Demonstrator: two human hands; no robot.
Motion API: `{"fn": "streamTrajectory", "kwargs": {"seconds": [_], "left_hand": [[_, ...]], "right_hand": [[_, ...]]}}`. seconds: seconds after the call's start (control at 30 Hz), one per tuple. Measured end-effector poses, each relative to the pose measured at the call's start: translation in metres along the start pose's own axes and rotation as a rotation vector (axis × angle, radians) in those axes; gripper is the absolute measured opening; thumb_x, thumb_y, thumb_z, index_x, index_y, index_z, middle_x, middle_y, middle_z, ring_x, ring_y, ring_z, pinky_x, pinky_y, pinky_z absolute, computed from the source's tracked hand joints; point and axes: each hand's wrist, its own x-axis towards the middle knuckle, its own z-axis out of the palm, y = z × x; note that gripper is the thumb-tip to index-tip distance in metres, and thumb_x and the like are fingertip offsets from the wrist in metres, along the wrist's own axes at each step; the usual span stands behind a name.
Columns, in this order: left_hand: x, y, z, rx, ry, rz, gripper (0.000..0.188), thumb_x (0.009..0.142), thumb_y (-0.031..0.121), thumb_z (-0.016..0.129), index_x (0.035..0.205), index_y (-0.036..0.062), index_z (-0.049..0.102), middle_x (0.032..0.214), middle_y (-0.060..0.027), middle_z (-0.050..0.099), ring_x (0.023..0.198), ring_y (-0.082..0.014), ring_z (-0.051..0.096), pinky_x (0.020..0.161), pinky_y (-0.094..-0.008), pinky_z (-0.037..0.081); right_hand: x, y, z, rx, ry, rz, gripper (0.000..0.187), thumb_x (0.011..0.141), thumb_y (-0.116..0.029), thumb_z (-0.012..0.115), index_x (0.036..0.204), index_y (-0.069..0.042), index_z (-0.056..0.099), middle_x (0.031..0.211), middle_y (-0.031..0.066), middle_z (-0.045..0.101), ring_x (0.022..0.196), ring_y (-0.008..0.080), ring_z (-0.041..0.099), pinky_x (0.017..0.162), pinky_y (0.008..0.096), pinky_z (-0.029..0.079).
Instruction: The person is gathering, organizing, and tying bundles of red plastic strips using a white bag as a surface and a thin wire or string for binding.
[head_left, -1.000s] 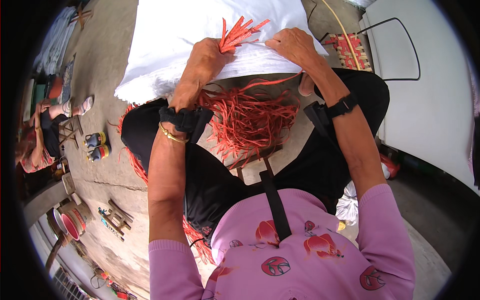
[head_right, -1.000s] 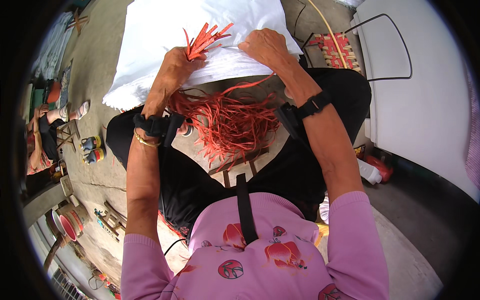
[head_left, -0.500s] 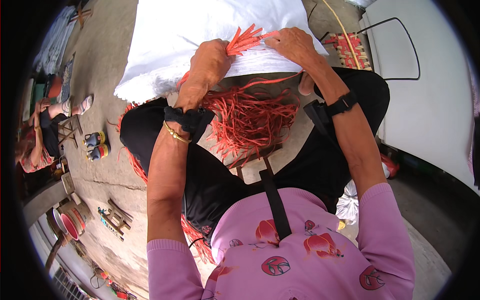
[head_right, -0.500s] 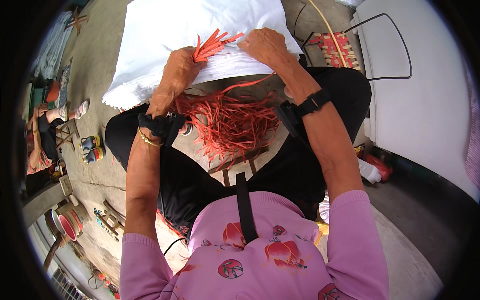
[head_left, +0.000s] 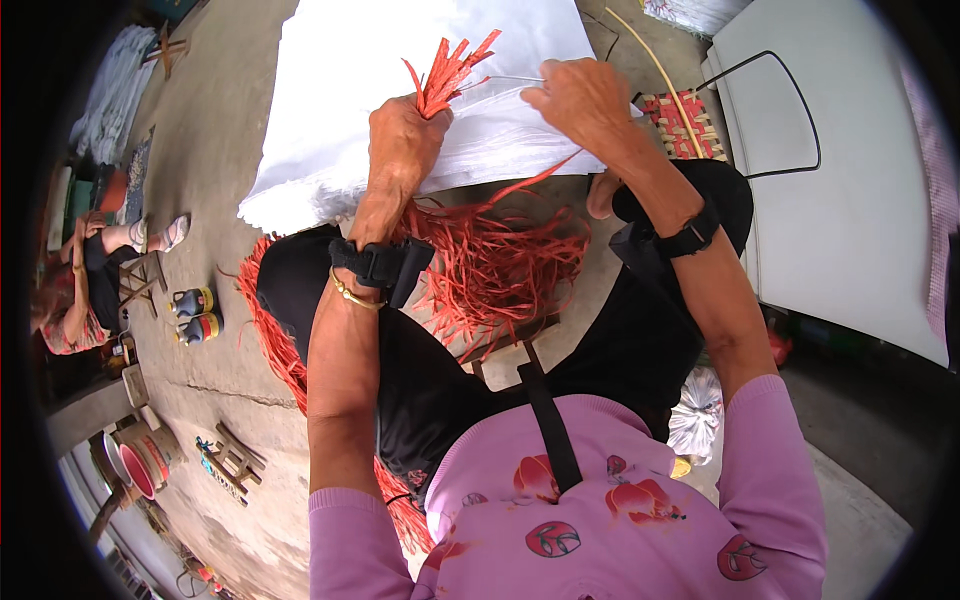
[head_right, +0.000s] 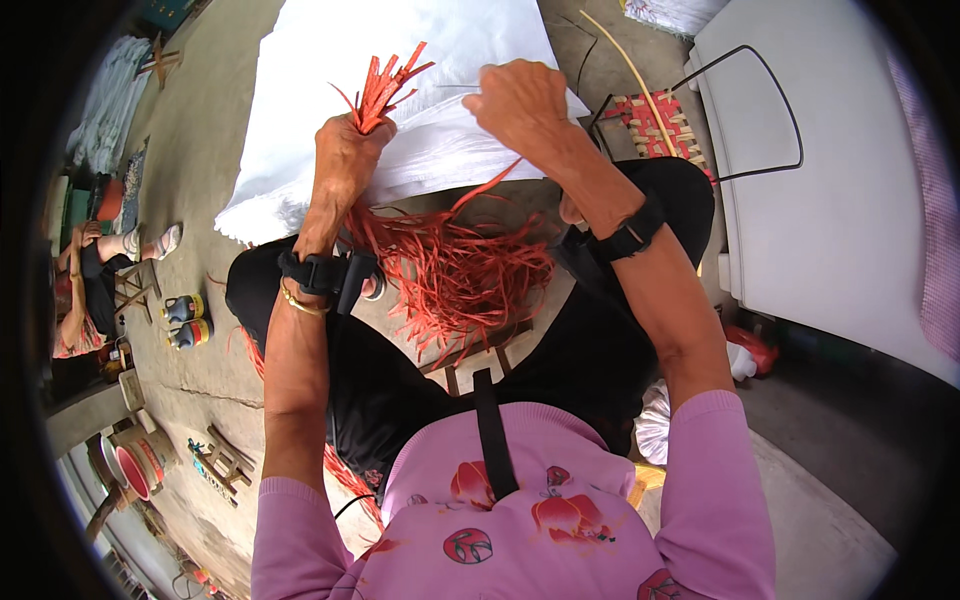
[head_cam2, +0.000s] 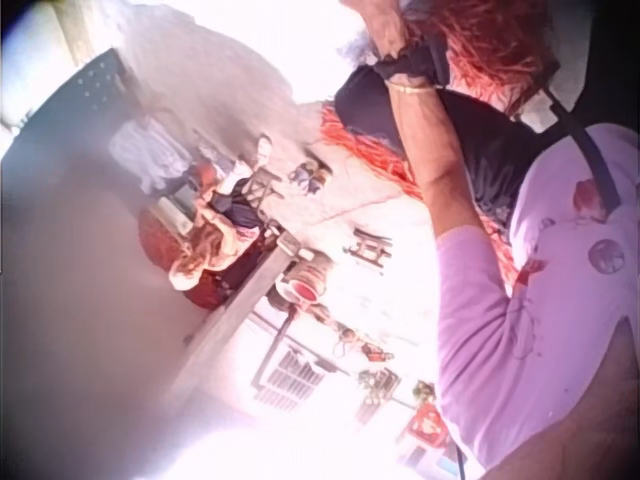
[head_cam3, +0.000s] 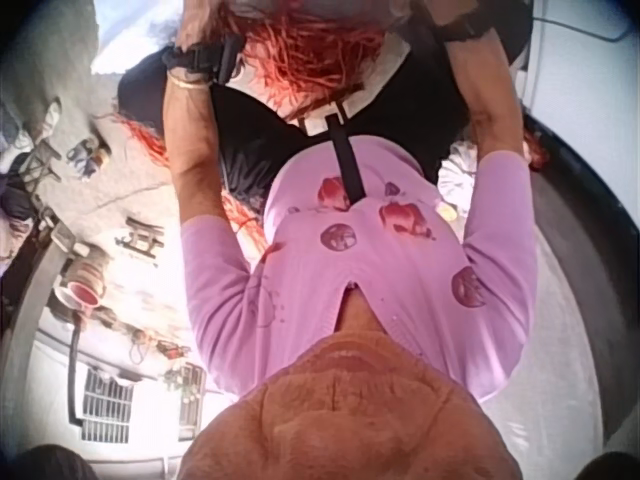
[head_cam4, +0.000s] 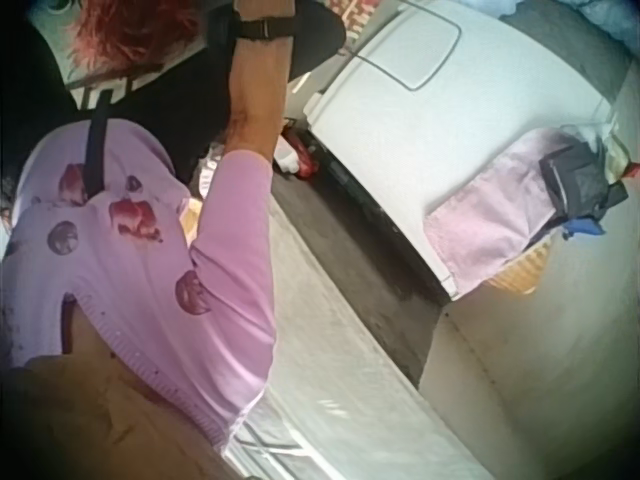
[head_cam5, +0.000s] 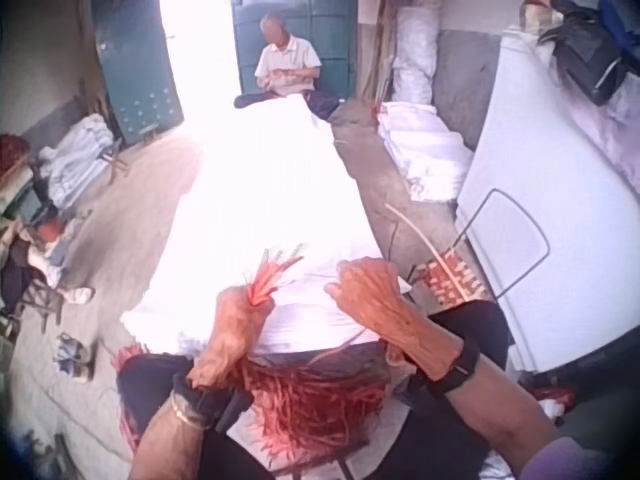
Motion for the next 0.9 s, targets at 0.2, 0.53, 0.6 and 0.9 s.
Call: {"fn": "streamTrajectory", "kwargs": {"seconds": [0.2,0.53,0.6,0.9], "left_hand": [[-0.005,0.009,-0.009,-0.117,0.107,0.050,0.022,0.076,0.015,0.070,0.088,-0.0021,0.065,0.066,-0.0137,0.062,0.058,-0.0155,0.053,0.061,-0.0317,0.046],[-0.015,0.067,0.037,0.431,0.231,0.436,0.019,0.076,0.009,0.066,0.093,0.0081,0.059,0.082,-0.0127,0.063,0.073,-0.0342,0.061,0.064,-0.0410,0.049],[-0.014,0.067,0.038,0.280,0.291,0.453,0.019,0.074,0.009,0.066,0.090,0.0074,0.057,0.079,-0.0122,0.062,0.069,-0.0348,0.061,0.060,-0.0429,0.049],[-0.003,0.066,0.041,-0.329,0.353,0.259,0.016,0.077,0.008,0.066,0.092,0.0031,0.062,0.073,-0.0088,0.064,0.063,-0.0206,0.059,0.059,-0.0321,0.045]], "right_hand": [[-0.005,0.041,-0.014,-0.093,0.157,0.062,0.018,0.078,-0.020,0.057,0.074,-0.003,0.062,0.071,0.0152,0.064,0.067,0.0329,0.063,0.058,0.0439,0.048],[-0.022,0.031,-0.008,0.199,0.398,-0.013,0.017,0.069,-0.017,0.066,0.079,-0.004,0.060,0.072,0.0127,0.063,0.067,0.0331,0.062,0.059,0.0424,0.048],[-0.023,0.038,-0.008,0.226,0.401,0.139,0.020,0.069,-0.017,0.067,0.083,-0.005,0.060,0.071,0.0130,0.063,0.067,0.0331,0.062,0.059,0.0422,0.049],[-0.016,0.014,0.005,0.697,0.353,0.144,0.018,0.072,-0.012,0.064,0.087,-0.007,0.054,0.066,0.0122,0.062,0.065,0.0326,0.063,0.061,0.0408,0.048]]}}
